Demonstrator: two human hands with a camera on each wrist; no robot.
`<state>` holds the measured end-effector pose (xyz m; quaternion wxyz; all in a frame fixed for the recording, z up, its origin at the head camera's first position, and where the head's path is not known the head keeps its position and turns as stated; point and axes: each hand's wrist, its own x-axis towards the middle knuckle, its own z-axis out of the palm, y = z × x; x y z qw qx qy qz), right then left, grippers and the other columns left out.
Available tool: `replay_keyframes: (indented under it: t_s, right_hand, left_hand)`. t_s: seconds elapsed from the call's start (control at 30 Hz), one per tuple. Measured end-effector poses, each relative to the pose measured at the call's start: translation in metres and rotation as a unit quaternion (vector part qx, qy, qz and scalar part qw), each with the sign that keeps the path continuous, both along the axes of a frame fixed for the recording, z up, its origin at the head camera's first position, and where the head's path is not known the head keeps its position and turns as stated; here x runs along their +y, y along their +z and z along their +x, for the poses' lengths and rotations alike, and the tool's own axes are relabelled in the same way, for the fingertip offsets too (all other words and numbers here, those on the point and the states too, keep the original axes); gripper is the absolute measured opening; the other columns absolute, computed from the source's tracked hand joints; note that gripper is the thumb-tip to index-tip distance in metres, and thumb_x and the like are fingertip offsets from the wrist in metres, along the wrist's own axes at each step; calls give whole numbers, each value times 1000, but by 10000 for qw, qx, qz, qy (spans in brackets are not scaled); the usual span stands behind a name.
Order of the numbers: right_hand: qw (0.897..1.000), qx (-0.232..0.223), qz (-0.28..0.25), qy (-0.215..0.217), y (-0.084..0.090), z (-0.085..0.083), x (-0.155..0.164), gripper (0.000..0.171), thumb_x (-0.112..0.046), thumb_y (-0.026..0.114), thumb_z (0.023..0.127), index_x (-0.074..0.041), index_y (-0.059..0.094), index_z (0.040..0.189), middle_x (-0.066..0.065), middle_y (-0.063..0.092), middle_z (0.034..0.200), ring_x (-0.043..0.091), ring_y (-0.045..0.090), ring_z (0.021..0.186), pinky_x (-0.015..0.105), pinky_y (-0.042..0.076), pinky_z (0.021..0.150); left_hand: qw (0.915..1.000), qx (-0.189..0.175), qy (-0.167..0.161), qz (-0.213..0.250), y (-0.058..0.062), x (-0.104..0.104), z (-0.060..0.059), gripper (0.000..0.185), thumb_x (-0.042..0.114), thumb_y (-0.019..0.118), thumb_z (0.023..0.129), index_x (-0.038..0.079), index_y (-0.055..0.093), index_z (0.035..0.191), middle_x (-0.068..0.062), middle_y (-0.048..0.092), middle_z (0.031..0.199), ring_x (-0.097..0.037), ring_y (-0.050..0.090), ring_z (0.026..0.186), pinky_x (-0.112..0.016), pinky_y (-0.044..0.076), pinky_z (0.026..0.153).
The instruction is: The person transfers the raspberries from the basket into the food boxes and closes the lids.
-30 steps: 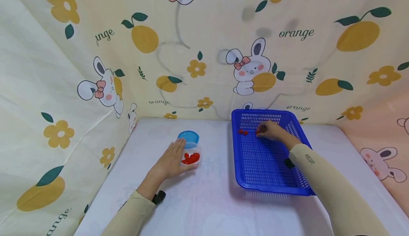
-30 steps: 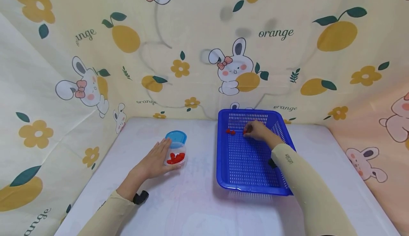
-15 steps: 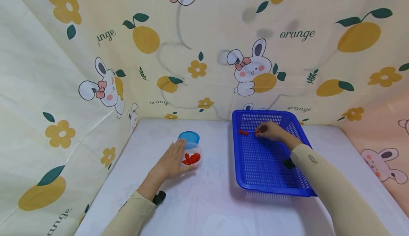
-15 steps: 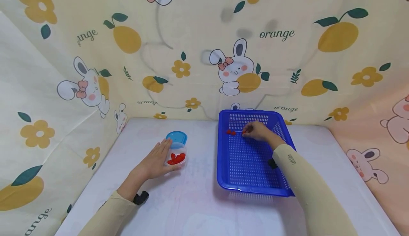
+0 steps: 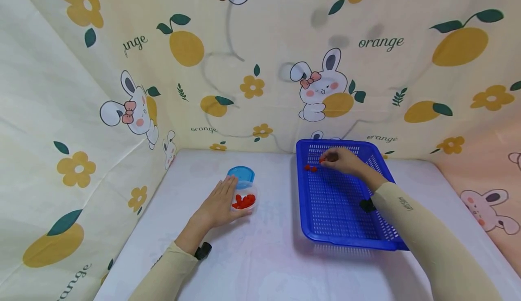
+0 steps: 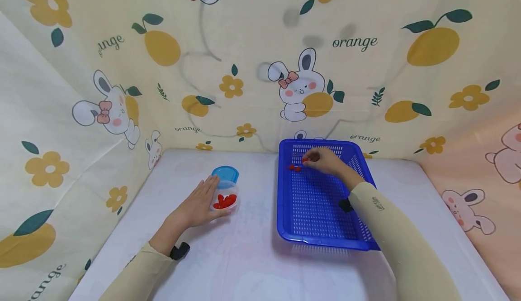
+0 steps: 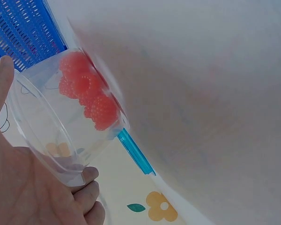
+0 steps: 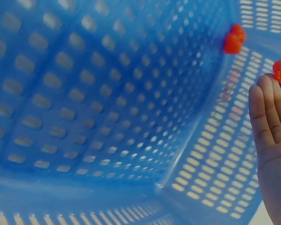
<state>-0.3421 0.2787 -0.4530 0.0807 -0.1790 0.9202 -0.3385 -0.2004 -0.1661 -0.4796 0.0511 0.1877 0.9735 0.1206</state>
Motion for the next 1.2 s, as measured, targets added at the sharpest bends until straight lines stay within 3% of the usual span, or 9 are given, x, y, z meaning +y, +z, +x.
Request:
replay_keyframes:
  t_s: [0.57,0.87,1.2]
  right_hand:
    - [9959,227,-665,560,37,26,-39,24,-26,76,103,-12,77,123,5,77,115,25,74,109,41,61,100]
    - [9908,174,-1008,891,50,39,-66,23,-23,78,102,-13,78,122,5,77,115,27,74,107,27,61,94]
    - [9847,324,-1124,1293,60,51,-97,20,-18,78,101,-13,79,120,4,77,116,21,75,102,30,63,92]
  left_hand:
    - [10000,-38,50,-59,-1,-2,1,117,75,64,93,0,18,171,-17,18,179,-36,15,166,-52,14,134]
    - [10000,-34,31,-87,-4,-2,1,117,76,64,93,1,19,170,-17,19,178,-36,15,166,-52,15,134]
    - [10000,10,38,-59,-1,0,0,117,75,65,93,1,19,170,-17,19,178,-36,16,166,-52,15,134]
